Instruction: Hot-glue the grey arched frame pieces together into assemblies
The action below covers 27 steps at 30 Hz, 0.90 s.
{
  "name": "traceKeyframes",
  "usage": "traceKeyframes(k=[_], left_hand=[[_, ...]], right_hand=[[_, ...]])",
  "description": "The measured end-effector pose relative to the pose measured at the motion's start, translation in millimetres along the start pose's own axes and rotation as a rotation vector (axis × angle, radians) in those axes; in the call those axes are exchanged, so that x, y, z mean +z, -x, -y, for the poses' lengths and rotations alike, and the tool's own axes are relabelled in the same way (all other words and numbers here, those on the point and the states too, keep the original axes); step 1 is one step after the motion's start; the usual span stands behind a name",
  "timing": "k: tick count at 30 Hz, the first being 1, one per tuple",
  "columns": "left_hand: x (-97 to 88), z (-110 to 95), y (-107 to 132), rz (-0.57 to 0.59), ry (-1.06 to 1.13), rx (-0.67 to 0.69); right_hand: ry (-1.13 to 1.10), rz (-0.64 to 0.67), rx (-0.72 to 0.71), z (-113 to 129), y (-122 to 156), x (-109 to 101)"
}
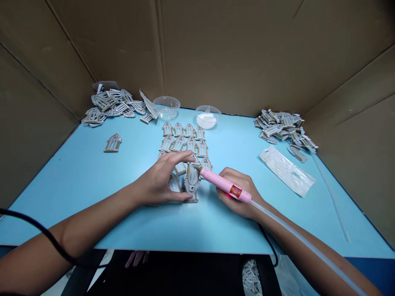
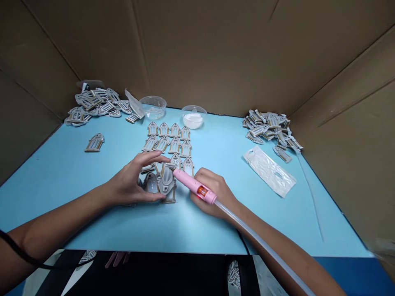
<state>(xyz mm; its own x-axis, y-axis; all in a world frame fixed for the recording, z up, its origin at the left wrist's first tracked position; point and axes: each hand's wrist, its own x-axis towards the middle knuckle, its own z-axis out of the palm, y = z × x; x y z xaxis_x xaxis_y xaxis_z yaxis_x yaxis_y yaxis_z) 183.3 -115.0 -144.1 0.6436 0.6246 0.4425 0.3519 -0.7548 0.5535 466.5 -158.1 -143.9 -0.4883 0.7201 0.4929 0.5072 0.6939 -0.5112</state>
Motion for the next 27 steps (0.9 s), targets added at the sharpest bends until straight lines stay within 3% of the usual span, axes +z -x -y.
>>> traceKeyframes(k=[5,13,27], left_hand=[[0.1,-0.5,0.3,0.003,-0.052,0.014],[2.5,0.7,-0.5,-0.083,-0.082,0.113],[2.6,0.9,-1.8,-0.084,-0.117,0.129]], right_hand=[[0.025,0.021,-0.024,3.7,-3.1,-0.9],[0.048,0.016,0.009,6.0,-2.0,-0.1],[0.090,0.005,-0.037,9.4,-4.3,-0.3]])
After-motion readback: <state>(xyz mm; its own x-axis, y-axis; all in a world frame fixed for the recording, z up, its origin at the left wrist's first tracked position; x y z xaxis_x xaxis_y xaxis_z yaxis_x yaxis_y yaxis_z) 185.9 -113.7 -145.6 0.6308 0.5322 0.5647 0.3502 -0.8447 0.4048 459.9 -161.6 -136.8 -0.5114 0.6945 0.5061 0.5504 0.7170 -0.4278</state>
